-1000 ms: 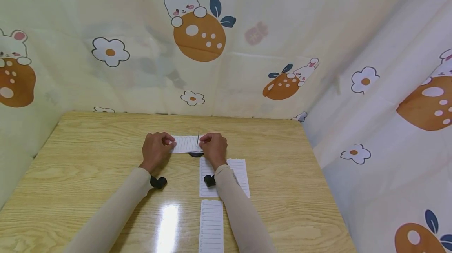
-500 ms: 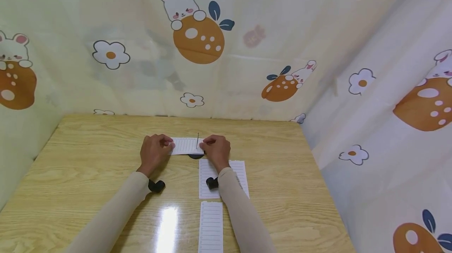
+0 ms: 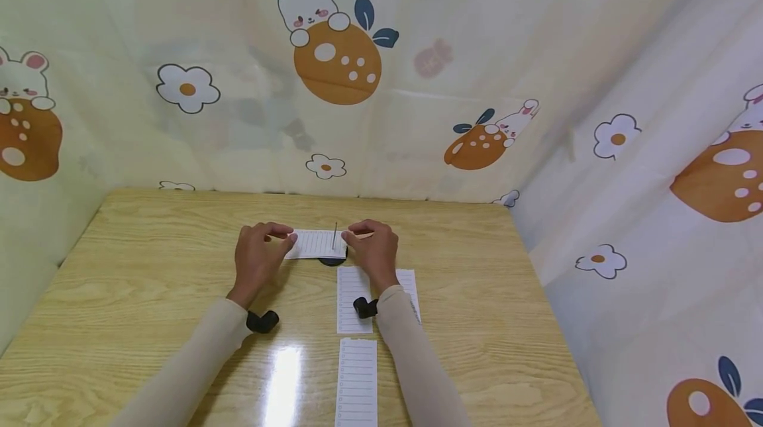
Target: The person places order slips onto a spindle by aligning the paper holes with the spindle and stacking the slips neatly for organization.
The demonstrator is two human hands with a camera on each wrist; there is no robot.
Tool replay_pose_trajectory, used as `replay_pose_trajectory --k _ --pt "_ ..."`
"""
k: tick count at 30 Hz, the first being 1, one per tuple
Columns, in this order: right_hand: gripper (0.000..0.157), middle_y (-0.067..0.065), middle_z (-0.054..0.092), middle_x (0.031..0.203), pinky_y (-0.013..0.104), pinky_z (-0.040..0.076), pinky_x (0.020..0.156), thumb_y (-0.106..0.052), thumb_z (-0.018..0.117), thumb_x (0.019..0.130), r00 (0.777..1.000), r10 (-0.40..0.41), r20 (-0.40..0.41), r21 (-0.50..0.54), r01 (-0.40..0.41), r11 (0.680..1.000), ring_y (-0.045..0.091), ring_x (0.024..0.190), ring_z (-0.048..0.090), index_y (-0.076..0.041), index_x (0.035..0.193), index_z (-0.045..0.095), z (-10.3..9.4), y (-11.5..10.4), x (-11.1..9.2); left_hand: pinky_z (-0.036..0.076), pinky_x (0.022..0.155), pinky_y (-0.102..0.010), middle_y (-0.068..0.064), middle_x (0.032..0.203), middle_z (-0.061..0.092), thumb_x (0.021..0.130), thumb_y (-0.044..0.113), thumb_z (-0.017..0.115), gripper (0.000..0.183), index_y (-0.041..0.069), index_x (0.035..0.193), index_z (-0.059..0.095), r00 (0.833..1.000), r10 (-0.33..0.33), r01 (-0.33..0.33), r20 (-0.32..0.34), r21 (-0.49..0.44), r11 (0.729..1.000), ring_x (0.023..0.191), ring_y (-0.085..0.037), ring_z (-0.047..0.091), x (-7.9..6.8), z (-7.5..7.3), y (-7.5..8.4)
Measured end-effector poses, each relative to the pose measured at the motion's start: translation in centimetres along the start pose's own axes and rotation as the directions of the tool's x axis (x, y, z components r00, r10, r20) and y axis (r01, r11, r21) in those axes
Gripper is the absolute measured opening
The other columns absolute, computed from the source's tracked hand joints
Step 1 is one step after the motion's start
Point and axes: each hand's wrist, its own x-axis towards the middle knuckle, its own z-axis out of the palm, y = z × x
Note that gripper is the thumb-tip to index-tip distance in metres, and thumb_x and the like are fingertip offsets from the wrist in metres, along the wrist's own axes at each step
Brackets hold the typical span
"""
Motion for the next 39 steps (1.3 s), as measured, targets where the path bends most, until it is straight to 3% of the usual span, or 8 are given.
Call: replay_pose_trajectory --k 6,13,19,24,30,39 --pt "0.023 0.000 0.079 0.099 0.034 0.056 0.066 -0.030 0.090 0.087 0.998 -0.070 0.005 0.059 0.070 0.996 0.021 0.078 0.068 -0.015 0.102 0.084 -1.2 -0.2 -0.8 0.043 0.081 -0.036 -0.007 0.097 0.079 0.091 0.028 0.085 0.017 0.015 0.102 0.083 0.999 0.048 -0.049 -0.024 -0.070 0.996 0.096 -0.029 0.056 -1.5 -0.1 1.8" --pt "0.017 0.001 0.080 0.103 0.033 0.058 0.069 -0.026 0.090 0.086 0.993 -0.114 0.001 0.047 0.114 0.992 0.024 0.084 0.074 -0.022 0.101 0.083 -2.3 -0.3 -1.6 0.046 0.086 -0.036 -0.004 0.095 0.079 0.090 0.024 0.087 0.014 0.016 0.100 0.082 0.996 0.079 -0.085 -0.048 -0.142 0.986 0.096 -0.030 0.057 -3.2 0.3 3.2" --pt "0.022 0.005 0.079 0.106 0.034 0.061 0.073 -0.024 0.091 0.086 0.992 -0.126 0.011 0.067 0.125 0.990 0.021 0.085 0.075 -0.017 0.105 0.083 -3.1 0.1 -2.1 0.046 0.087 -0.039 -0.002 0.094 0.079 0.087 0.023 0.089 0.016 0.016 0.100 0.083 0.992 0.119 -0.126 -0.048 -0.180 0.976 0.097 -0.031 0.057 -4.7 0.7 3.9" --pt "0.021 0.010 0.079 0.109 0.035 0.062 0.077 -0.023 0.091 0.086 0.992 -0.126 0.028 0.065 0.124 0.990 0.019 0.087 0.075 -0.019 0.105 0.082 -3.7 0.8 -2.5 0.046 0.088 -0.039 -0.001 0.096 0.079 0.087 0.024 0.089 0.018 0.015 0.101 0.083 0.992 0.122 -0.123 -0.018 -0.180 0.976 0.096 -0.029 0.057 -5.8 1.2 4.2" --pt "0.027 0.007 0.079 0.109 0.042 0.060 0.086 -0.021 0.090 0.087 0.992 -0.110 0.062 0.034 0.108 0.994 0.021 0.091 0.074 -0.011 0.110 0.081 -4.0 1.6 -2.8 0.046 0.087 -0.036 0.000 0.095 0.079 0.085 0.024 0.091 0.019 0.018 0.100 0.082 0.993 0.116 -0.111 0.025 -0.151 0.982 0.096 -0.020 0.056 -7.2 2.1 4.2" --pt "0.033 0.006 0.079 0.108 0.041 0.059 0.087 -0.013 0.091 0.084 0.989 -0.020 0.146 -0.070 0.030 0.997 0.020 0.096 0.071 -0.016 0.114 0.081 -3.6 2.7 -3.1 0.047 0.086 -0.036 0.004 0.096 0.079 0.079 0.022 0.095 0.025 0.022 0.101 0.082 0.988 0.109 -0.096 0.108 -0.119 0.988 0.095 -0.016 0.056 -9.5 3.7 3.9"
